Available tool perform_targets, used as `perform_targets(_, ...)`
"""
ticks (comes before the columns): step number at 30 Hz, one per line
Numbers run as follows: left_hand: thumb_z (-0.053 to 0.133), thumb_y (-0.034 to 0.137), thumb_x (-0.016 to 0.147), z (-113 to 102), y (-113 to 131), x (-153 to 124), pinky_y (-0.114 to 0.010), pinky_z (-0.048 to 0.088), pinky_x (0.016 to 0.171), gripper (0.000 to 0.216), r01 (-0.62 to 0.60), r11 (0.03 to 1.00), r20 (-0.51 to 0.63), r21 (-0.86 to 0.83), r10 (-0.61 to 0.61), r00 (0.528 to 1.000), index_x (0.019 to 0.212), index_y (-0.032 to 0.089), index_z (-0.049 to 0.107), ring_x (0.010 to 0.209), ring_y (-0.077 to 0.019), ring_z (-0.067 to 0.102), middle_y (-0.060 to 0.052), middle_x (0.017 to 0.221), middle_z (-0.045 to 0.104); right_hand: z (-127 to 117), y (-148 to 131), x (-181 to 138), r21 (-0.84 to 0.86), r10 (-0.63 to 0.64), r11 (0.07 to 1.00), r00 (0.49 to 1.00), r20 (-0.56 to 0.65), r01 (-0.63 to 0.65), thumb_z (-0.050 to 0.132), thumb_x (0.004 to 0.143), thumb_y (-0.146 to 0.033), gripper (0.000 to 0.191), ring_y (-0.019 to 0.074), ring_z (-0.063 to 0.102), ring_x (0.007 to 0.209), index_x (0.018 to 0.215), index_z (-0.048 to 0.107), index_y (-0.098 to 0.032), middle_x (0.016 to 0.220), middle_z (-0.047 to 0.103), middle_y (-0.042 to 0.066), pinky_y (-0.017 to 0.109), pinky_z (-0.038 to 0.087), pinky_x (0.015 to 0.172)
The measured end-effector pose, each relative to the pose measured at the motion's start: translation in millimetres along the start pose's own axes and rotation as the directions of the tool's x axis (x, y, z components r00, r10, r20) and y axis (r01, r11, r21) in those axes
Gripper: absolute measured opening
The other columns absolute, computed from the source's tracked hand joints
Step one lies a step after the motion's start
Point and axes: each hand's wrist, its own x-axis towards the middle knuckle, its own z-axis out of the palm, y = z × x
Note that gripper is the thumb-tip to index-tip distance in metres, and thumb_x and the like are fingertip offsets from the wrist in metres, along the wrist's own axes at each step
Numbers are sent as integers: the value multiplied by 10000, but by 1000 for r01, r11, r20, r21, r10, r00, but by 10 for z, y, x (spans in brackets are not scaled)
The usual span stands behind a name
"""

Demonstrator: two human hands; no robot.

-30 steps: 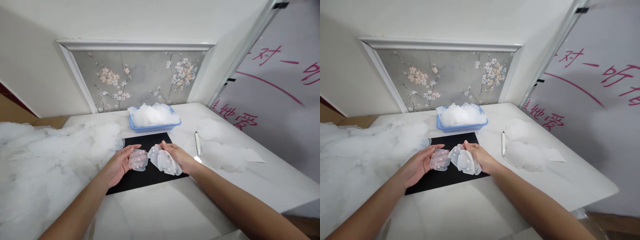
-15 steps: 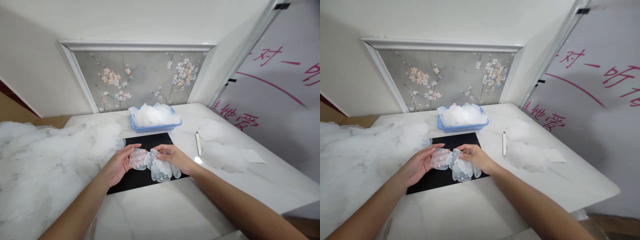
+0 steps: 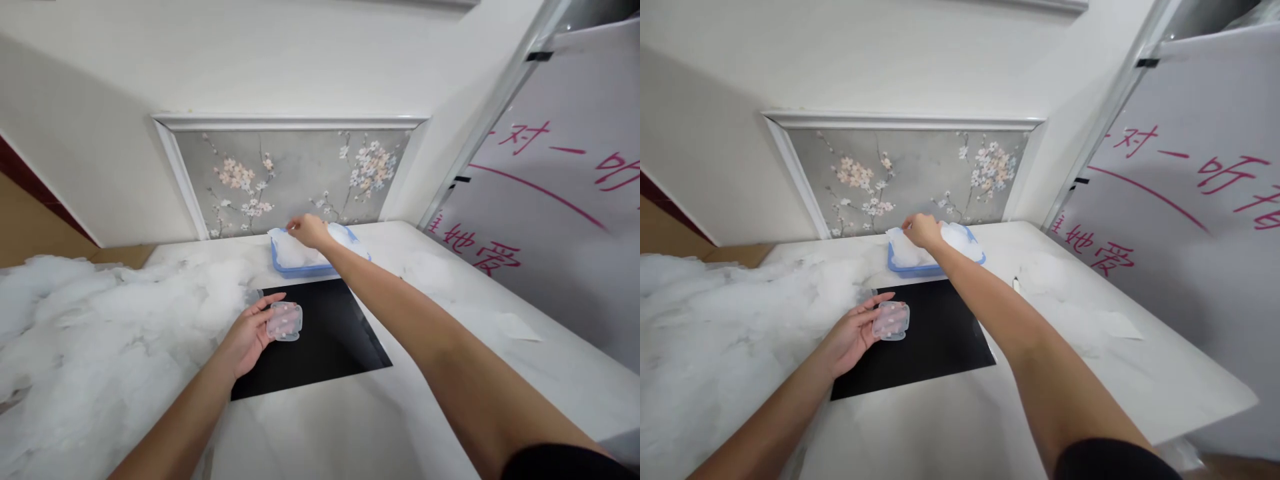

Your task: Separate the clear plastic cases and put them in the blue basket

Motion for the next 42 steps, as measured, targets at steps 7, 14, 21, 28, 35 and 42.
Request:
perform_targets(7, 497, 152, 896, 5, -3, 10, -345, 558, 823, 287, -17, 996, 12, -88, 18, 1000, 1167, 111, 585, 995, -229, 679, -160, 1113, 693, 341, 28, -24, -123, -51, 991, 998, 35, 55, 426, 950, -330, 341, 318, 489, 1167, 1176, 636, -185, 1259, 564, 170, 525, 310, 982)
perform_targets(14, 408, 326, 965, 39, 19, -32, -369, 543, 847, 390, -3, 987, 32, -164, 9, 999, 1236, 82, 547, 1027, -244, 663, -194, 1142, 673, -144, 55, -12, -127, -99, 987, 995, 10, 100, 333, 998, -403, 400, 293, 557, 1105, 1162, 609, -165, 1136, 650, 138, 479, 309, 994)
perform_targets(21, 365, 381, 977, 61, 26, -32, -389, 527, 864, 453, -2, 984, 34, -179, 8, 999, 1262, 73, 534, 1057, -259, 647, -204, 1179, 652, -127, 240, -1097, 5, -504, 859, 847, -167, 512, 341, 782, 15, 580, 275, 520, 1158, 1325, 441, -161, 1255, 526, 150, 456, 429, 940)
perform_targets(28, 368, 461, 962, 87, 14, -36, -379, 520, 820, 484, 5, 990, 143, -140, 15, 990, 1252, 116, 545, 1041, -271, 640, -185, 1211, 630, 302, 330, -1951, 155, -469, 854, 864, -182, 496, 521, 837, -73, 798, 287, 249, 1405, 1511, 114, -201, 1499, 239, 184, 503, 339, 1103)
perform_targets(35, 419, 440, 939, 38, -29, -2, -392, 412, 991, 409, -259, 846, 129, 467, 224, 966, 1235, 195, 560, 1142, -245, 558, -111, 1219, 611, 314, 184, -1923, 812, -290, 566, 957, 30, 145, 503, 949, -333, 237, 283, 491, 1269, 1056, 685, -226, 1192, 652, 77, 510, 357, 1069)
perform_targets(42, 644, 260, 789, -325, 84, 96, -462, 382, 903, 306, -87, -319, 215, 944, 393, 894, 1086, 185, 651, 1129, -336, 497, -119, 1188, 620, 268, 375, -1799, 815, -109, -264, 856, 506, -515, 606, 875, -455, 383, 239, 628, 1085, 1102, 645, -149, 1147, 669, 104, 416, 457, 993)
